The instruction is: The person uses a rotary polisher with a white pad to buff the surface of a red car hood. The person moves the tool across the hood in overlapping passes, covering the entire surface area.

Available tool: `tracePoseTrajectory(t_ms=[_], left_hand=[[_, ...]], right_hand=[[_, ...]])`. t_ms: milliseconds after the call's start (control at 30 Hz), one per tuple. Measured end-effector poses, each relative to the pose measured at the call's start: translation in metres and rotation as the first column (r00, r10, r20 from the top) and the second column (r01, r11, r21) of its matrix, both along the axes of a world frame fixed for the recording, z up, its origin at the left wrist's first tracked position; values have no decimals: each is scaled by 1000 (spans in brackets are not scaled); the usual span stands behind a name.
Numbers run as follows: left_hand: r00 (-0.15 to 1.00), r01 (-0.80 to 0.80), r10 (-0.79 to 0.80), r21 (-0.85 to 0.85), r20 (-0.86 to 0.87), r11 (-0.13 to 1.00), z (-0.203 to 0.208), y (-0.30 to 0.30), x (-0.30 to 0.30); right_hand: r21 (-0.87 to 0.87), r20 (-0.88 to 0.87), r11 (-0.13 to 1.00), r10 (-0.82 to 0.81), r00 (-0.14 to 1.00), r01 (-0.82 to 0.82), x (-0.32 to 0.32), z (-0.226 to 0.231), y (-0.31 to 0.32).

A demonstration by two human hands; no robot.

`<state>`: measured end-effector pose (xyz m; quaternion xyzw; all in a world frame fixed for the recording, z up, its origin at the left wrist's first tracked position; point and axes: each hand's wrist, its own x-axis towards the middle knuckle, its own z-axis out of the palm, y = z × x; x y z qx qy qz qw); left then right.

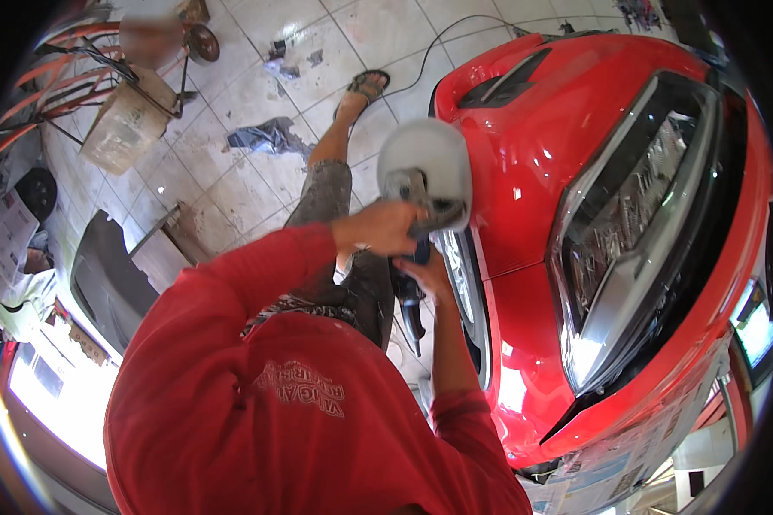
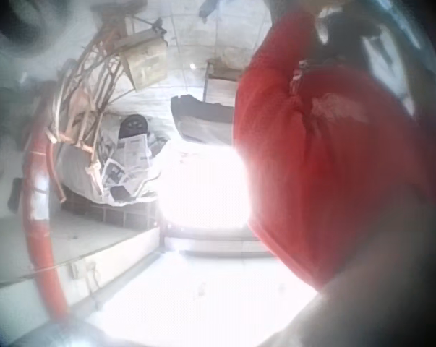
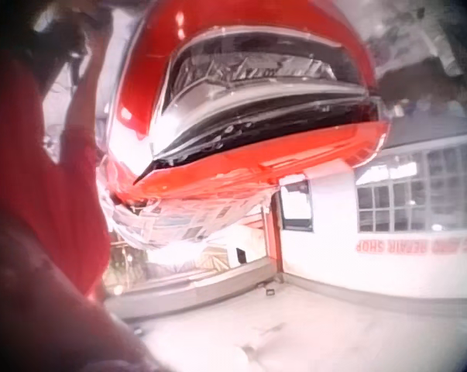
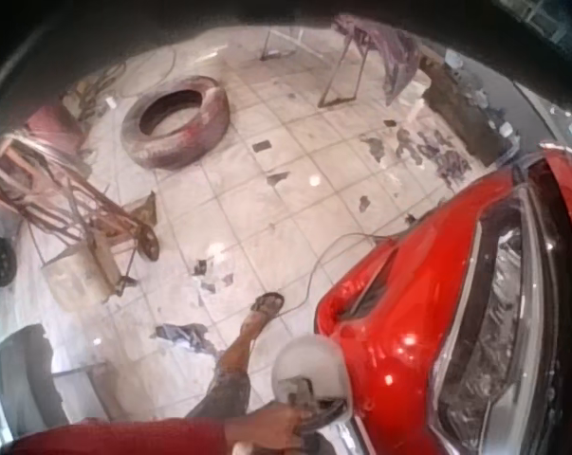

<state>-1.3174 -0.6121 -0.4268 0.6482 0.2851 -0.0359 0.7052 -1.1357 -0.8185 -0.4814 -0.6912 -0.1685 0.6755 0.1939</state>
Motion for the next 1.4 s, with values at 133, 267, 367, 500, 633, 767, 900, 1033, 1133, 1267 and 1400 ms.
tracePoseTrajectory(t_ms=[133,267,367,500,633,767,900,1033,1133,1267,1400], left_hand=[[992,-125,126,-62,3,990,-90,34,1],[987,-151,153,36,-52,988,-84,33,1],[982,-126,124,-6,-145,992,1,6,-1],[991,8,-19,-79,-134,997,69,-28,0],[989,-8,-11,-130,-148,992,49,-21,11],[983,-110,96,-84,-154,990,-36,15,28],[984,-6,4,-12,-179,1000,-95,70,39],[968,21,-22,-5,-251,1000,-142,111,38],[963,26,7,119,-270,993,-160,136,33],[953,-13,43,101,-299,995,-155,150,28],[964,34,-10,86,-266,996,-127,118,29]], right_hand=[[-151,-37,987,-51,998,45,-8,-19,70],[-145,85,989,-19,996,32,-9,-12,66],[-54,278,993,120,953,-109,-9,49,42],[70,318,996,33,948,-59,-9,110,-26],[-177,224,984,8,975,32,-13,125,-15],[-378,50,909,-168,984,175,-21,86,56],[-425,-45,854,-352,935,301,-30,17,94],[-398,-109,875,-344,933,276,-35,-37,134],[-314,-154,919,-295,943,236,-36,-70,157],[-287,-145,935,-255,956,206,-37,-68,182],[-317,-56,923,-246,968,217,-34,-44,139]])
